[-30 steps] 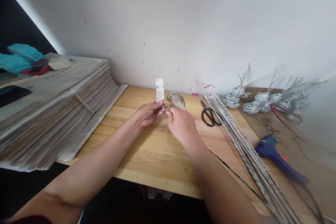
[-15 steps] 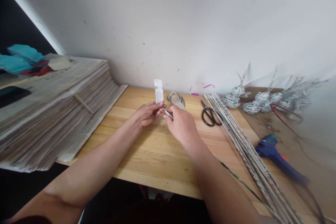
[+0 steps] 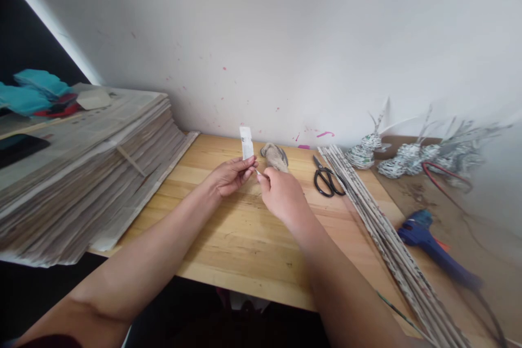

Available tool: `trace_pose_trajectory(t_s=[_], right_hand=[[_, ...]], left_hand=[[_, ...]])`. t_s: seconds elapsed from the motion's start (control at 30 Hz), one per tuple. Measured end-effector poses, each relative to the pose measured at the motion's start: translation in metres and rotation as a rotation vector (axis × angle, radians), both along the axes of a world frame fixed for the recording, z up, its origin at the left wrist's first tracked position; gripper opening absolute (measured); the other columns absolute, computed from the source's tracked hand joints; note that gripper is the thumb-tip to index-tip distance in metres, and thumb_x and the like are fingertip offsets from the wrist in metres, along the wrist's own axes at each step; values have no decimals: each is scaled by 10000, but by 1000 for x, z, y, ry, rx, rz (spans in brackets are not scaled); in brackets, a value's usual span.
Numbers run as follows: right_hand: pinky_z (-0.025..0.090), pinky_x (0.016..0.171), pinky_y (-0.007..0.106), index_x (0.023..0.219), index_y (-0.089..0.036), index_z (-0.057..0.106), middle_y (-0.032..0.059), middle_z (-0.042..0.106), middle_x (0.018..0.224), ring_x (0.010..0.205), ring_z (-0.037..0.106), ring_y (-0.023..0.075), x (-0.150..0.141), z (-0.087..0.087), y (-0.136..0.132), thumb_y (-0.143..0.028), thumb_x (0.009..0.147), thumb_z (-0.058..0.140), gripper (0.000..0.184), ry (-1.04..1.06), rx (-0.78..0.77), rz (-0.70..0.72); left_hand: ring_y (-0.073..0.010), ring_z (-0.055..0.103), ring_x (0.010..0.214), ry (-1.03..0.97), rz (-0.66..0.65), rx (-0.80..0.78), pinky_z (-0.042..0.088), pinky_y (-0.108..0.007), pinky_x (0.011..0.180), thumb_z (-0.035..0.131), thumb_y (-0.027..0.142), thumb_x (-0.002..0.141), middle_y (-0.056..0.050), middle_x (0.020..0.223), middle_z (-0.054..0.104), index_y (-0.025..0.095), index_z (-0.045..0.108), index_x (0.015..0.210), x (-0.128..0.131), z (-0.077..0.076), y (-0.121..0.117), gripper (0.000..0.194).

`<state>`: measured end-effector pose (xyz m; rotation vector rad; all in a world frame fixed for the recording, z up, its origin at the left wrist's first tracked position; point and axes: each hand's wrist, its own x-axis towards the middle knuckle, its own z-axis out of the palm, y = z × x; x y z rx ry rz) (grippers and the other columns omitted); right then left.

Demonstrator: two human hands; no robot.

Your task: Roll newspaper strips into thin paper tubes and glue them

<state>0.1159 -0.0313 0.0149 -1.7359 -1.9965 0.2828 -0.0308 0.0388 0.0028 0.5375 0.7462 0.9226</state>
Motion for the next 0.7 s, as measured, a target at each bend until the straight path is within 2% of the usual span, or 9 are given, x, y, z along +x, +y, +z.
trace_pose_trajectory(t_s=[0.1,0.17,0.23,0.3,0.43,0.5,0.53,0.63,0.7], right_hand=[[309,590,279,904,-212,610,21,679,777,643,566,161,-1,-3,-1,-339,868,598,132,-39,120,-38],[302,583,285,850,-211,606,21,662,732,619,552,158,-2,-3,-2,-340,903,546,152,-64,161,-41],[283,563,295,766,-207,596,24,626,654,585,532,160,-3,-1,-2,-341,940,474,251,-91,151,-39],[286,556,296,721,-204,595,29,613,622,586,543,166,-2,1,-1,-335,945,452,297,-66,94,-29],[360,536,266,792,-204,630,12,618,590,518,573,144,1,3,2,-363,972,374,351,252,-226,24],[369,521,261,808,-205,625,5,614,582,478,562,135,2,2,2,-384,982,344,376,313,-290,29],[366,528,263,808,-205,620,9,625,606,495,565,138,2,1,2,-389,972,377,347,271,-239,20],[340,577,278,844,-209,618,32,675,748,617,581,161,0,-2,1,-357,887,564,163,24,47,-11],[317,588,287,857,-213,614,35,672,760,640,569,169,-2,-3,0,-333,879,579,127,-81,155,-22]], left_hand=[[-40,602,464,26,12,-3,513,-89,475,616,34,858,-50,656,684,54,669,752,1,-2,1,119],[-43,601,459,25,23,-8,514,-92,469,623,49,858,-52,658,688,57,666,746,1,-2,2,120],[-53,624,486,13,37,-14,533,-99,498,622,52,860,-57,673,698,60,666,754,1,-3,2,115],[-60,635,496,8,35,-16,541,-106,505,621,57,863,-62,685,704,61,666,761,0,-2,3,111],[-54,609,451,-12,6,-8,512,-103,443,600,69,879,-53,658,693,64,658,746,-1,-1,2,145],[-50,608,452,-26,5,-4,510,-97,449,588,55,882,-44,637,681,66,653,738,-1,-1,2,158],[-50,613,461,-26,10,-4,515,-95,463,586,48,882,-42,630,677,66,652,736,0,-1,2,161],[-53,628,493,-14,33,-2,530,-95,505,592,42,876,-42,623,670,62,651,732,2,-2,1,157],[-54,632,504,-10,37,-2,535,-96,522,593,44,877,-45,629,671,58,654,738,3,-2,1,153]])
